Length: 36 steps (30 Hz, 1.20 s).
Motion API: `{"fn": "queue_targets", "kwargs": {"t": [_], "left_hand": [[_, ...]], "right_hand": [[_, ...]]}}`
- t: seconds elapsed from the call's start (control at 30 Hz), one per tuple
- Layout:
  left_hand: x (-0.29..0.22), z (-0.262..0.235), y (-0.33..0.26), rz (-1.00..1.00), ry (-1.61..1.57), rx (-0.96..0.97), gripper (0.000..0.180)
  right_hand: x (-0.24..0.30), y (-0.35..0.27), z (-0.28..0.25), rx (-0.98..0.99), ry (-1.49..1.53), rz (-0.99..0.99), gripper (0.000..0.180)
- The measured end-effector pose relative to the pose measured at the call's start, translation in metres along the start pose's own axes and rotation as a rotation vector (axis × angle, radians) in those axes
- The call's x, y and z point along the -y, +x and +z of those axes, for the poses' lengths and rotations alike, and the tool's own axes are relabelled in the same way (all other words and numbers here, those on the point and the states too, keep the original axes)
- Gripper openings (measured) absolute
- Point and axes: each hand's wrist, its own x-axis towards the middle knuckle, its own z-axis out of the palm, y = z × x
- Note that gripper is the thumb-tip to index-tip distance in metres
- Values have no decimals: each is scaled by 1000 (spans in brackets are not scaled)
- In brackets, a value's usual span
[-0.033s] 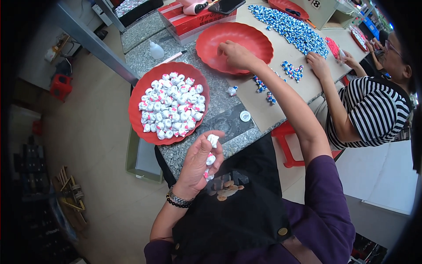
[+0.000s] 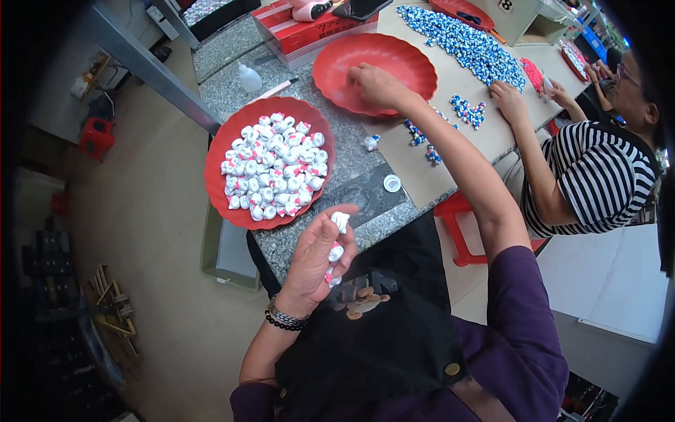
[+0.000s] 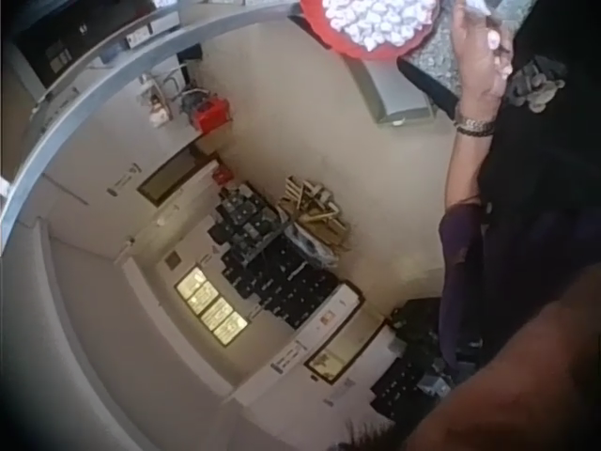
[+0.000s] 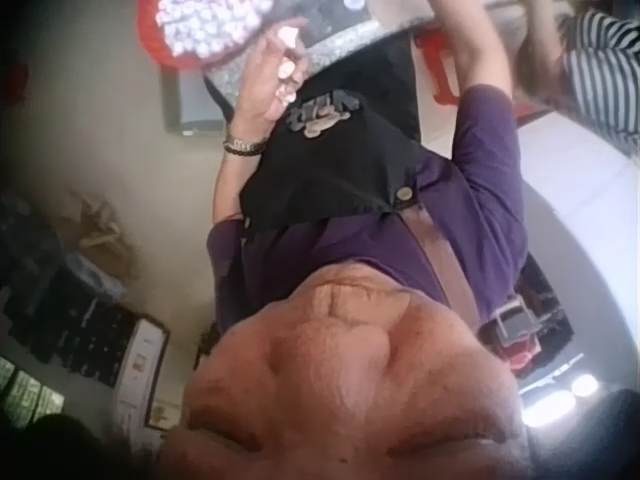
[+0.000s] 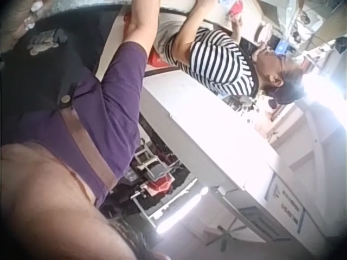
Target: The person assembles small figurines by joining figurine parts together by hand and places a black bag into a plastic container under the table.
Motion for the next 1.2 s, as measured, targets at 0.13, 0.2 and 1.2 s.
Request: {"fn": "queue_targets", "kwargs": {"t": [0.13, 0.2, 1.2], "left_hand": [[-2, -3, 1, -13, 7, -63, 49], [-1, -5, 2, -2, -11, -65, 44], [17, 0, 24, -182, -472, 145, 42]], "right_hand": [[3, -12, -12, -206, -110, -52, 25], [9, -42, -30, -387, 17, -92, 22], [56, -220, -37, -162, 1736, 438, 22]]}}
